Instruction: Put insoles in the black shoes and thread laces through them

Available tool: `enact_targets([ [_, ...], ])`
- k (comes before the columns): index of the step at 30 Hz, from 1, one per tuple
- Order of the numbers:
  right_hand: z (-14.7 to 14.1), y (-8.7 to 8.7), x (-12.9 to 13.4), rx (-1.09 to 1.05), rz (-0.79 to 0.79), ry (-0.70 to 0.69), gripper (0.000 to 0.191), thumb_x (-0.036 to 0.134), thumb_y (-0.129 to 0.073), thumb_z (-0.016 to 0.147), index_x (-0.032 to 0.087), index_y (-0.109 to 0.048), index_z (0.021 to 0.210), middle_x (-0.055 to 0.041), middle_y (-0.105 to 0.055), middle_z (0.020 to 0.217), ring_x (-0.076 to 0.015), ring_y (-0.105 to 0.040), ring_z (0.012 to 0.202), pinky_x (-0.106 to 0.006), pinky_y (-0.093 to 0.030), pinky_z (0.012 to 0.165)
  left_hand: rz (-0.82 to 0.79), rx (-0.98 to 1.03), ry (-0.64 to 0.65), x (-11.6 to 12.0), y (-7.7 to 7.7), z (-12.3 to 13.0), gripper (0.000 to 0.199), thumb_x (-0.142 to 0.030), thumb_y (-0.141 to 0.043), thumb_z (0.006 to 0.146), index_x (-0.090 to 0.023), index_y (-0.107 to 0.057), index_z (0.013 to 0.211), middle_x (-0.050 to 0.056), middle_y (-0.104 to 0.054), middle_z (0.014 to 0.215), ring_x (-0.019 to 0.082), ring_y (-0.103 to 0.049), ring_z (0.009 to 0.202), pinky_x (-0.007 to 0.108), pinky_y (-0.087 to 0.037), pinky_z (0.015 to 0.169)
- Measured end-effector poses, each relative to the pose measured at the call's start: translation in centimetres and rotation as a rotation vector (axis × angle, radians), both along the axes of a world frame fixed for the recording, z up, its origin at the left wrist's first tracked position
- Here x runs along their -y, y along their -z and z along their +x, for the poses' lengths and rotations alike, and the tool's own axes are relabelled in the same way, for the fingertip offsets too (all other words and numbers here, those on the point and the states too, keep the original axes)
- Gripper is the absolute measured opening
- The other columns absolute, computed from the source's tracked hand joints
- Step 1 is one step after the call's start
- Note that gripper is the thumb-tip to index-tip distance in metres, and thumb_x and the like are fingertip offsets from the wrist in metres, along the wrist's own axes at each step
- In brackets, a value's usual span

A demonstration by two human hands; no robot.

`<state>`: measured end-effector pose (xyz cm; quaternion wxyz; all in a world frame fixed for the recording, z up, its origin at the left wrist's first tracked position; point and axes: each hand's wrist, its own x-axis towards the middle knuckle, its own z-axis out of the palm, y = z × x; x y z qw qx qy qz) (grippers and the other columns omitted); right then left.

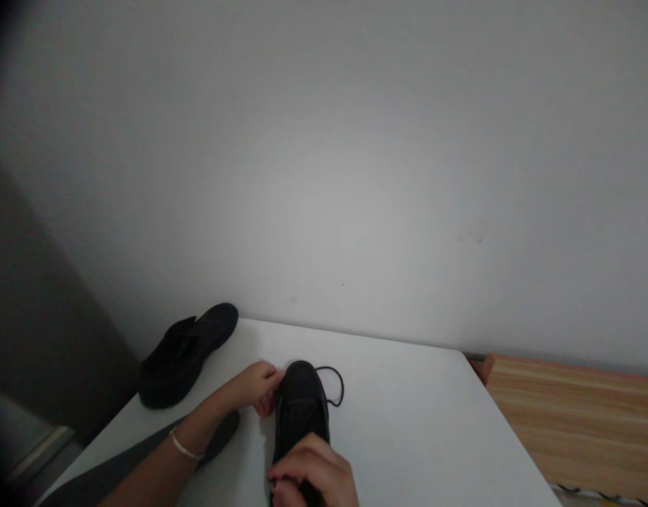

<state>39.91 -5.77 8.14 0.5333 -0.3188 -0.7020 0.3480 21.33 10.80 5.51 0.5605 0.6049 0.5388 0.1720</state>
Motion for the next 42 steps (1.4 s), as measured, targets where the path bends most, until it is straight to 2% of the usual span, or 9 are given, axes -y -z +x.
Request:
enact_targets([
  [5,-0.3,-0.9,-0.1,0.057,0.061,-0.002,0.016,0.019,-0.068,0.088,0.024,-0.079,0.099,-0.0066,-0.074,0.079,-0.0159,-0.071,0.066,-0.023,-0.057,0.062,-0.075,0.06,-0.02,0.2,2.3,0.1,0.026,-0.034,-0.062,0.097,-0.015,-0.063,0.115,0.006,-0.069,0.108,0.018,-0.069,0.086,0.036,-0.06,0.074],
  [11,-0.5,-1.1,-0.5,0.042,0.076,-0.028,0.015,0.023,-0.067,0.09,0.023,-0.079,0.1,-0.0077,-0.075,0.08,-0.0163,-0.071,0.067,-0.022,-0.057,0.063,0.008,0.276,-0.171,-0.1,2.7,0.0,0.024,-0.029,-0.064,0.096,-0.015,-0.063,0.115,0.006,-0.068,0.111,0.019,-0.069,0.09,0.037,-0.06,0.077],
  [14,-0.4,-0.8,-0.6,0.064,0.071,-0.06,0.017,0.03,-0.066,0.093,0.023,-0.079,0.101,-0.008,-0.075,0.078,-0.0163,-0.071,0.067,-0.022,-0.057,0.062,0.012,0.429,-0.241,-0.4,1.7,0.8,0.026,-0.031,-0.063,0.096,-0.015,-0.063,0.117,0.007,-0.068,0.112,0.019,-0.069,0.09,0.038,-0.06,0.077],
  [21,0.1,-1.9,-0.4,0.118,0.015,-0.053,0.029,0.04,-0.058,0.097,0.021,-0.08,0.097,-0.0076,-0.07,0.077,-0.0144,-0.068,0.063,-0.022,-0.054,0.059,-0.047,0.732,-0.251,-0.8,-2.6,2.6,0.023,-0.029,-0.063,0.097,-0.015,-0.063,0.115,0.005,-0.068,0.105,0.016,-0.068,0.081,0.032,-0.059,0.069],
  [29,-1.2,-1.3,-0.6,0.195,0.093,-0.044,0.044,0.054,-0.053,0.097,0.021,-0.081,0.087,-0.0063,-0.07,0.069,-0.0144,-0.066,0.06,-0.021,-0.052,0.056,-0.057,0.647,-0.281,-3.3,-2.4,4.4,0.029,-0.032,-0.063,0.097,-0.016,-0.061,0.12,0.008,-0.067,0.116,0.02,-0.069,0.093,0.039,-0.06,0.078],
  [32,-1.1,-1.3,-0.6,0.205,0.097,-0.037,0.043,0.053,-0.053,0.097,0.022,-0.081,0.087,-0.0067,-0.071,0.069,-0.015,-0.067,0.06,-0.021,-0.052,0.056,0.07,0.658,-0.202,-2.9,-3.7,4.8,0.026,-0.032,-0.063,0.096,-0.016,-0.063,0.116,0.006,-0.067,0.111,0.019,-0.068,0.09,0.038,-0.059,0.077],
  [35,-0.7,-1.9,-0.6,0.241,0.088,-0.089,0.03,0.044,-0.059,0.097,0.023,-0.08,0.094,-0.007,-0.073,0.074,-0.0161,-0.07,0.065,-0.021,-0.055,0.061,0.203,0.704,-0.018,-1.4,-6.1,4.5,0.016,-0.022,-0.068,0.091,-0.015,-0.066,0.105,0.002,-0.071,0.089,0.017,-0.067,0.08,0.034,-0.055,0.075],
  [38,-0.5,-2.6,-0.6,0.22,0.104,-0.07,0.027,0.04,-0.06,0.096,0.022,-0.08,0.094,-0.0067,-0.071,0.074,-0.016,-0.069,0.064,-0.022,-0.055,0.06,0.285,0.725,0.116,-0.2,-7.9,3.6,0.019,-0.011,-0.068,0.081,-0.015,-0.067,0.1,-0.001,-0.07,0.068,0.015,-0.063,0.068,0.031,-0.05,0.074],
  [42,-0.3,-4.5,-0.6,0.19,0.122,-0.021,0.023,0.03,-0.057,0.097,0.021,-0.078,0.096,-0.006,-0.069,0.074,-0.0152,-0.068,0.062,-0.022,-0.055,0.058,0.351,0.716,0.089,0.0,-7.5,2.9,0.03,-0.012,-0.063,0.08,-0.018,-0.06,0.109,-0.003,-0.069,0.07,0.014,-0.063,0.071,0.029,-0.046,0.076],
])
